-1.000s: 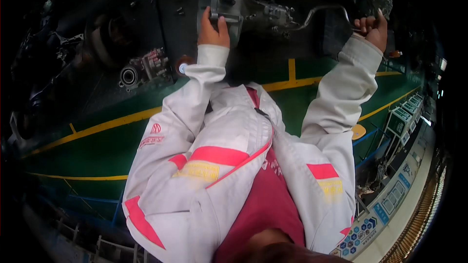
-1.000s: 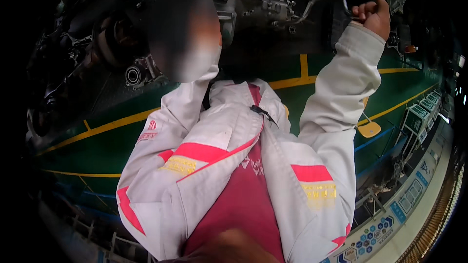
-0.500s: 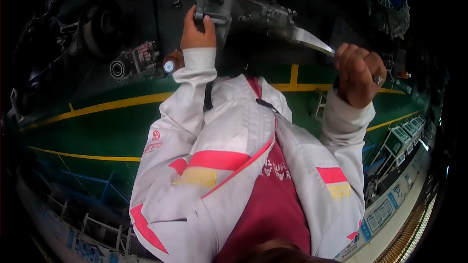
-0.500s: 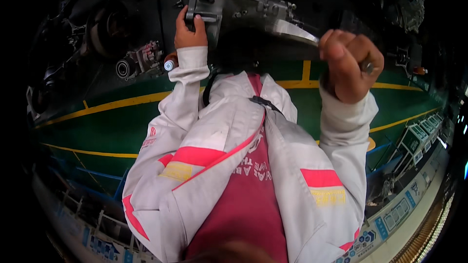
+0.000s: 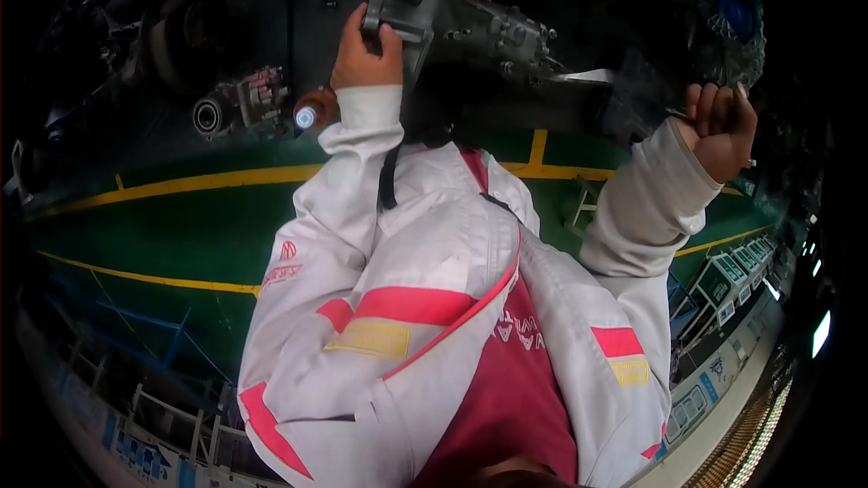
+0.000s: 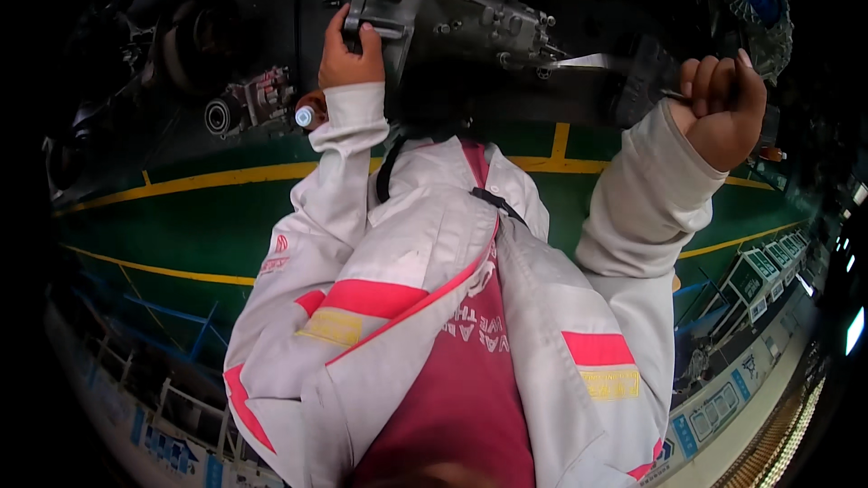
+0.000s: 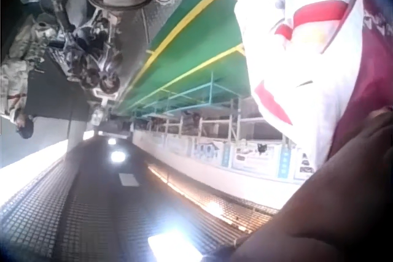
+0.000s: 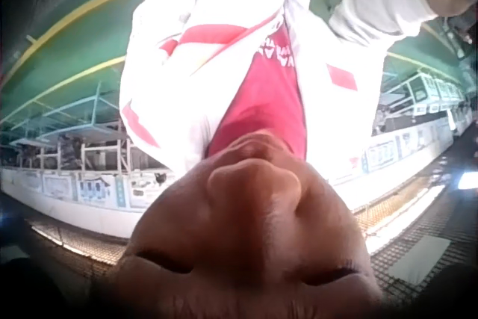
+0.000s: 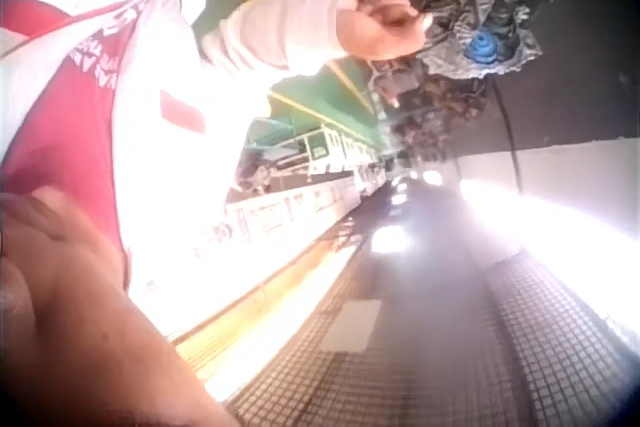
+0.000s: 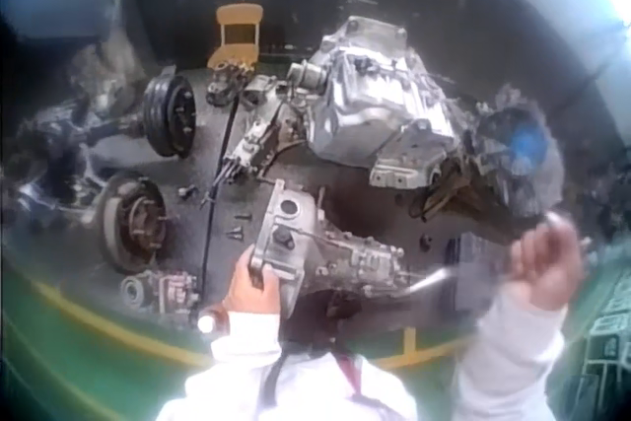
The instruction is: The person uses a speed handle wrench to turn bolts on a mechanical transmission assembly on a workbench, then holds a phone.
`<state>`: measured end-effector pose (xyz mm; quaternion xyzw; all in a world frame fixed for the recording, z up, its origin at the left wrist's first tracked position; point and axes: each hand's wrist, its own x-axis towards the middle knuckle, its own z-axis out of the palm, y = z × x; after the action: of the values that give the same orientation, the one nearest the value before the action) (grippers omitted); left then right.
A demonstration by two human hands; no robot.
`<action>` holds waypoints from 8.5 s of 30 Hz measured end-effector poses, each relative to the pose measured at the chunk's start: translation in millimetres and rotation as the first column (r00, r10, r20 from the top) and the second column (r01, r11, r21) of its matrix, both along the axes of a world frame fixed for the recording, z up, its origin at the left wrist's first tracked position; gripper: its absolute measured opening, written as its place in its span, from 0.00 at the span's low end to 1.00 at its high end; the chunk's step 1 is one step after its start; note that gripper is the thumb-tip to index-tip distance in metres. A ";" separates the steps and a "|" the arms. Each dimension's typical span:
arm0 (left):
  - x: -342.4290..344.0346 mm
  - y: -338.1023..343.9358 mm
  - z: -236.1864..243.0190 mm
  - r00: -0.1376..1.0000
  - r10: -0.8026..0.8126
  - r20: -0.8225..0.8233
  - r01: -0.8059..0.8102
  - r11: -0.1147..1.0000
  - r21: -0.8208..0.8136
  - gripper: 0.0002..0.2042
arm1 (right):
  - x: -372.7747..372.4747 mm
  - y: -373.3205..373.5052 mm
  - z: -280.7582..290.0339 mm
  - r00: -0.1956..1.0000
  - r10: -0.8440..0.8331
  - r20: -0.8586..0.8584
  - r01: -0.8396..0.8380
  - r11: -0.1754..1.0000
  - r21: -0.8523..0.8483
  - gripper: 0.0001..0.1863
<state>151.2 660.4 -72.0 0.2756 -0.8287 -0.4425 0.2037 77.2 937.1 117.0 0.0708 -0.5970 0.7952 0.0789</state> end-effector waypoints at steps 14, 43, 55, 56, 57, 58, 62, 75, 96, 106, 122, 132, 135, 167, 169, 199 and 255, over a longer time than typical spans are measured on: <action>1.8 -9.1 -4.5 0.998 -0.047 -0.045 0.046 0.999 -0.022 0.21 | 27.4 -10.6 -10.8 0.981 0.137 -0.134 -0.125 0.988 0.095 0.19; -49.3 187.3 79.2 0.558 -0.741 -0.375 0.830 0.487 0.273 0.09 | 93.1 -22.3 -31.7 0.917 0.373 -0.141 -0.322 0.902 0.286 0.29; 8.3 204.9 55.1 0.622 -0.698 -0.356 0.685 0.705 -0.186 0.21 | 82.2 -65.5 -15.7 0.967 0.236 -0.100 -0.199 0.937 0.287 0.26; -10.2 200.1 51.8 0.713 -0.542 -0.445 0.610 0.793 0.012 0.23 | 91.4 -65.2 -20.4 0.972 0.200 -0.125 -0.159 0.946 0.282 0.26; -29.1 189.3 52.2 0.764 -0.442 -0.470 0.495 0.869 -0.013 0.20 | 96.9 -58.5 -23.0 0.978 0.150 -0.148 -0.104 0.954 0.281 0.25; -39.3 180.3 53.8 0.777 -0.492 -0.392 0.508 0.859 -0.070 0.19 | 94.4 -44.6 -19.8 0.993 -0.081 -0.090 0.098 0.974 0.202 0.24; -42.2 130.2 45.2 0.858 -0.495 -0.136 0.472 0.865 -0.168 0.25 | 17.4 40.4 -25.0 0.878 -0.475 0.055 0.477 0.879 -0.024 0.22; -1.9 0.7 -1.6 0.993 -0.081 -0.081 0.076 0.995 -0.063 0.21 | -20.8 29.8 -7.4 0.738 0.671 -0.074 -0.675 0.731 -0.096 0.19; -2.8 -8.0 8.0 0.995 -0.094 0.020 0.090 0.987 0.133 0.22 | 22.0 33.0 -14.8 0.945 0.320 0.070 -0.328 0.917 0.226 0.15; -2.3 -7.0 8.8 0.991 -0.123 0.046 0.120 0.991 0.057 0.22 | 15.2 25.2 -28.7 0.986 -0.079 0.147 0.089 0.994 -0.058 0.09; -6.1 -12.4 3.2 0.989 -0.146 0.037 0.147 0.989 -0.020 0.23 | 16.6 8.5 -26.1 0.977 -0.200 0.081 0.176 0.956 0.236 0.12; 5.8 -1.6 4.7 0.993 -0.079 0.087 0.082 0.996 -0.029 0.23 | 15.2 1.3 -22.0 0.933 -0.352 -0.075 0.360 0.909 0.208 0.11; -8.3 -6.4 5.2 0.995 -0.094 0.020 0.095 0.995 -0.040 0.23 | 34.8 -23.4 -29.6 0.958 0.032 -0.287 0.138 0.823 0.551 0.16; -0.5 -6.6 -5.0 0.993 -0.115 0.036 0.120 0.973 -0.199 0.24 | 14.9 1.4 -16.8 0.966 -0.217 0.138 0.154 0.918 0.366 0.24; -2.2 -6.8 -3.0 0.993 -0.102 0.051 0.111 0.973 -0.204 0.24 | 37.4 -14.8 -1.8 0.984 0.151 0.097 -0.179 0.838 0.515 0.20; -5.1 -1.6 3.9 0.996 -0.086 0.020 0.088 0.986 -0.144 0.24 | 20.9 -31.6 -9.6 0.967 0.248 -0.058 -0.237 0.960 0.147 0.14; -3.9 -16.9 -5.1 0.990 -0.138 0.018 0.139 0.983 -0.122 0.24 | 45.2 -56.5 -43.8 0.912 0.403 0.080 -0.411 0.898 0.159 0.26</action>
<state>147.4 643.5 -77.2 0.2063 -0.8725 -0.4024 0.1852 122.4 880.6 73.2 0.1828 -0.6369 0.7410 -0.1089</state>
